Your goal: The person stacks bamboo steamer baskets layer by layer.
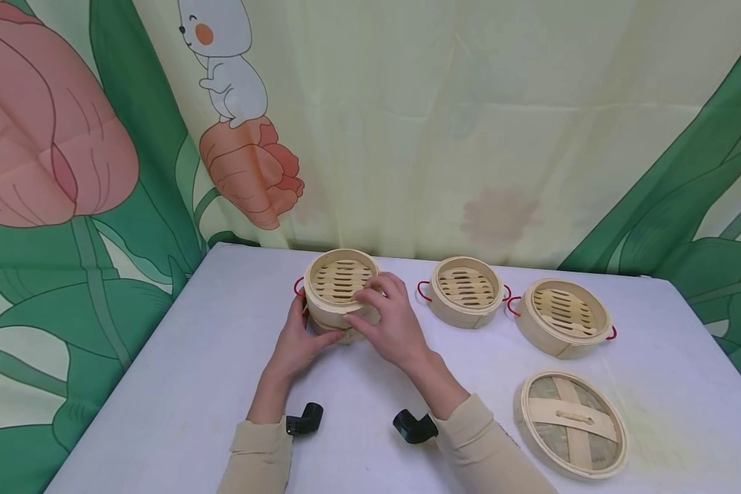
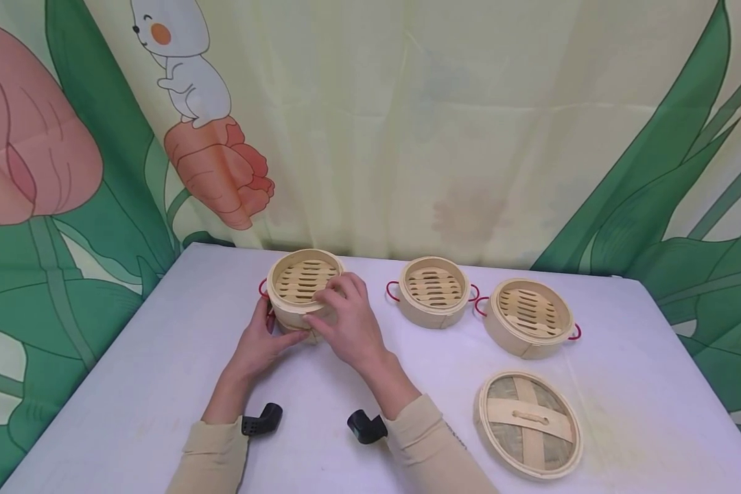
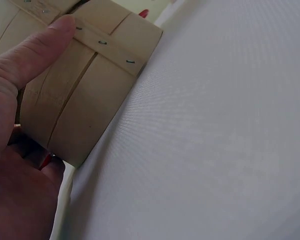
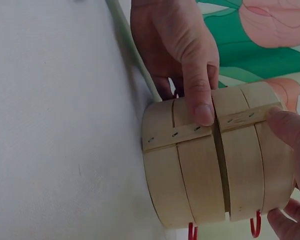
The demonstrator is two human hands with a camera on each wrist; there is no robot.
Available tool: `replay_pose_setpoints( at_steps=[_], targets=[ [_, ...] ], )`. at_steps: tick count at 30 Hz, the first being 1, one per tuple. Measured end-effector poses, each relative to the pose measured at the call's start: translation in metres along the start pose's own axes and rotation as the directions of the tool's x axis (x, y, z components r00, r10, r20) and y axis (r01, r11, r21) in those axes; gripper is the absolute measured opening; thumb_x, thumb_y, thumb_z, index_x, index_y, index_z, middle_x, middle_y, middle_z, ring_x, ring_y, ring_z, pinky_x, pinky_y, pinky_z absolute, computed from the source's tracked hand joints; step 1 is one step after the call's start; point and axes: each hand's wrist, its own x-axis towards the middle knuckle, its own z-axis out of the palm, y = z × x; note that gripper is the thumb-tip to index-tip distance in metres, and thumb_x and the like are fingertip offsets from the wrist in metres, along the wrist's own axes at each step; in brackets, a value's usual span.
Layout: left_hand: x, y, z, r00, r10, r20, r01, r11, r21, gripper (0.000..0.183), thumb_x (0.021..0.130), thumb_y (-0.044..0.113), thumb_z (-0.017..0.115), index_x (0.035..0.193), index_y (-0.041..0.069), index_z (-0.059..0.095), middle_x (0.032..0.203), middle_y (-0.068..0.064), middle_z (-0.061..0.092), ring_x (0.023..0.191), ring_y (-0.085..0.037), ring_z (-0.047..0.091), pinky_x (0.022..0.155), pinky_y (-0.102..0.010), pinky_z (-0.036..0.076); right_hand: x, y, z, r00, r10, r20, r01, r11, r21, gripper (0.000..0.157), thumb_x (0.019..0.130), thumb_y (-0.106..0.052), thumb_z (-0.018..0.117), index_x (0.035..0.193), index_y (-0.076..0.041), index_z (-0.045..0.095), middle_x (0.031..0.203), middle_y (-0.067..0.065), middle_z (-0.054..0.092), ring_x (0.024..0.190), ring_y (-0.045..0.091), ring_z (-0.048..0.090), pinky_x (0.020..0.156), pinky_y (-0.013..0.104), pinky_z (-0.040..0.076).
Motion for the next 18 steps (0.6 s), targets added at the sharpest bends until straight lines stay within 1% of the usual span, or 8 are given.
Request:
replay_pose_setpoints(
  at_steps=[4,11,18],
  targets=[
    [0.0001,0.0007,0.0006,1.0,-0.003,-0.001,0.003,1.0,-0.004,0.108,0.078,0.011,0.089,0.158,0.004,0.017,0.162,-0.016,0.022,0.15,-0.031,0.02,0.12,-0.043,0.018,-0.0005,0.0015,0.0015,1.0,0.006,0.007,-0.006,1.0,0.004,0.025,0.078,-0.015,0.089,0.096,-0.006,0.074,0.107,0.01,0.057,0.122,0.035,0.046,0.107,0.046,0.038],
    [-0.0009,0.0015,0.0014,1.0,-0.031,-0.005,0.031,0.999,0.011,0.108,0.077,0.014,0.089,0.158,0.006,0.018,0.163,-0.014,0.022,0.15,-0.03,0.02,0.12,-0.044,0.018,-0.0011,0.0032,0.0027,1.0,0.008,0.019,-0.009,1.0,0.014,0.025,0.078,-0.015,0.089,0.096,-0.006,0.074,0.107,0.009,0.057,0.123,0.034,0.045,0.108,0.046,0.038],
    [-0.001,0.0013,0.0016,1.0,-0.03,-0.005,0.031,0.999,0.013,0.108,0.078,0.017,0.09,0.159,0.008,0.018,0.163,-0.013,0.022,0.15,-0.029,0.02,0.12,-0.044,0.018,-0.0006,0.0035,0.0026,0.998,0.037,0.051,-0.037,0.999,0.006,0.024,0.08,-0.015,0.087,0.099,-0.007,0.074,0.111,0.01,0.057,0.125,0.034,0.044,0.109,0.047,0.038]
  ],
)
